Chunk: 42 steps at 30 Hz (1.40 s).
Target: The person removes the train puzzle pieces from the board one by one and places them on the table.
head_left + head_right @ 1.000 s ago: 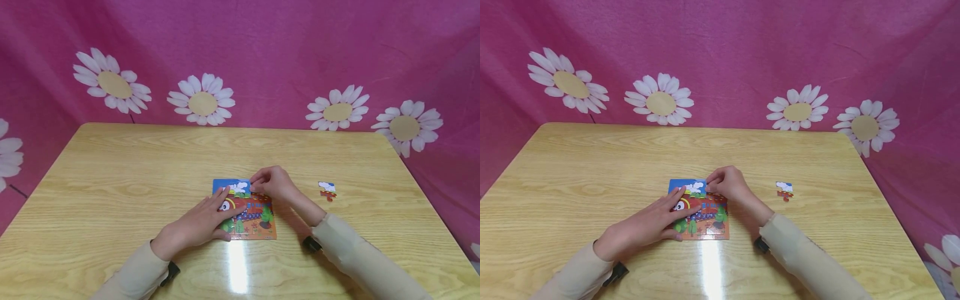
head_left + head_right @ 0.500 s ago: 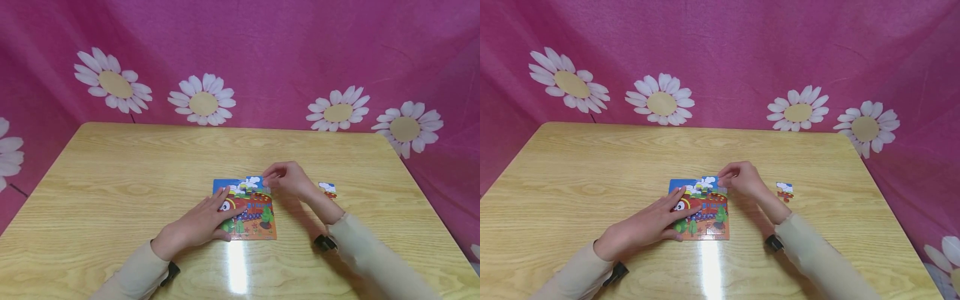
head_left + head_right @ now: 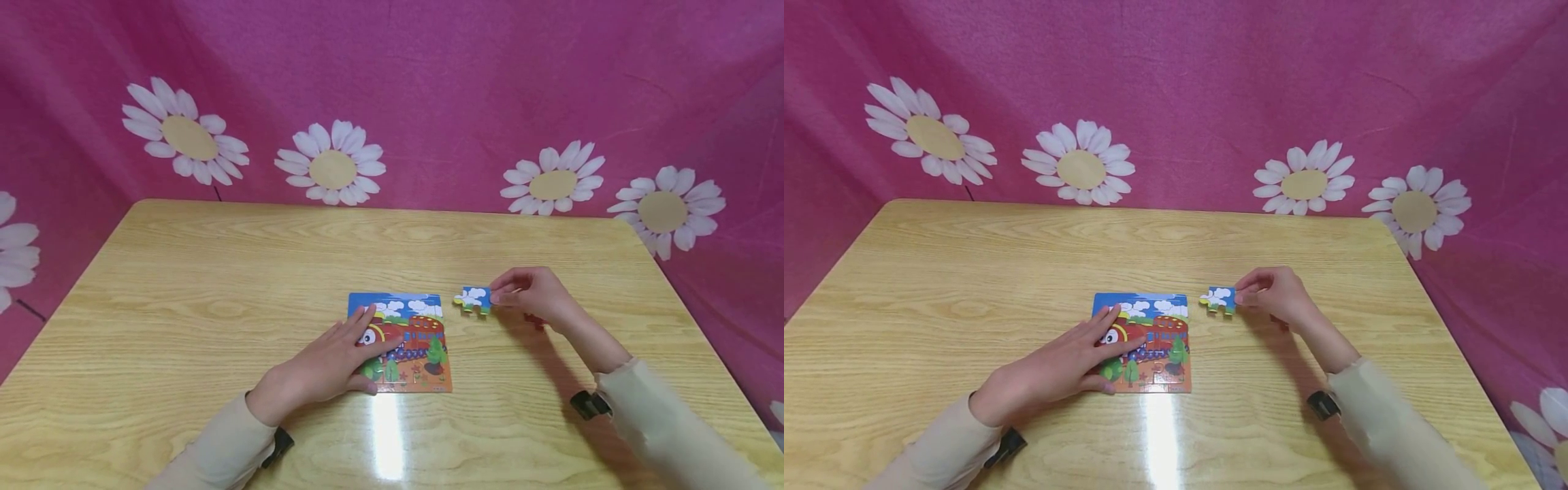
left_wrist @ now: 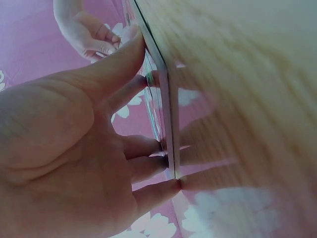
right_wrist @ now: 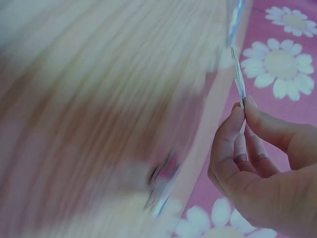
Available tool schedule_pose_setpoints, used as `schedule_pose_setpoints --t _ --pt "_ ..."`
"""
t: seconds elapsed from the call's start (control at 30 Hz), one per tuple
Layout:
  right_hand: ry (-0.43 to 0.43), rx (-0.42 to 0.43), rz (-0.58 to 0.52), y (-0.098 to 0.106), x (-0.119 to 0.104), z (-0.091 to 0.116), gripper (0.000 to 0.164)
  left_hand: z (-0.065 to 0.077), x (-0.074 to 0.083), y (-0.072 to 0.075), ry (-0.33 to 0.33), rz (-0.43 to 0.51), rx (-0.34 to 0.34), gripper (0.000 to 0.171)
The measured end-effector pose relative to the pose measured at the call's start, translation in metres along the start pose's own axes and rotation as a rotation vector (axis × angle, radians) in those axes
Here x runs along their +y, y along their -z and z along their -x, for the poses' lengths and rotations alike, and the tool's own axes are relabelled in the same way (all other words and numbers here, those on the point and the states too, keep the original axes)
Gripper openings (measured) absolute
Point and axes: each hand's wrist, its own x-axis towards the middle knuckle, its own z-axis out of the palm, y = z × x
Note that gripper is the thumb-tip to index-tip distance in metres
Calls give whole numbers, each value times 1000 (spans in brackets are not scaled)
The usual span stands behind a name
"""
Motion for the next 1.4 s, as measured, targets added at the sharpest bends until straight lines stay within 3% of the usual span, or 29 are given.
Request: schedule_pose_setpoints --t 0.3,0.43,0.93,1.17,1.4 --pt "-44 32 114 19 21 4 28 -1 2 0 8 7 -11 69" --pt "-66 18 112 24 27 5 28 -2 2 1 8 3 -10 69" --pt "-39 60 156 25 27 8 22 -4 4 0 7 -2 -10 68" --pt "16 7 43 8 7 7 22 -2 1 -1 0 -4 -7 68" --pt "81 -66 -27 -33 -22 -7 16 6 -3 1 -4 -27 39 68"
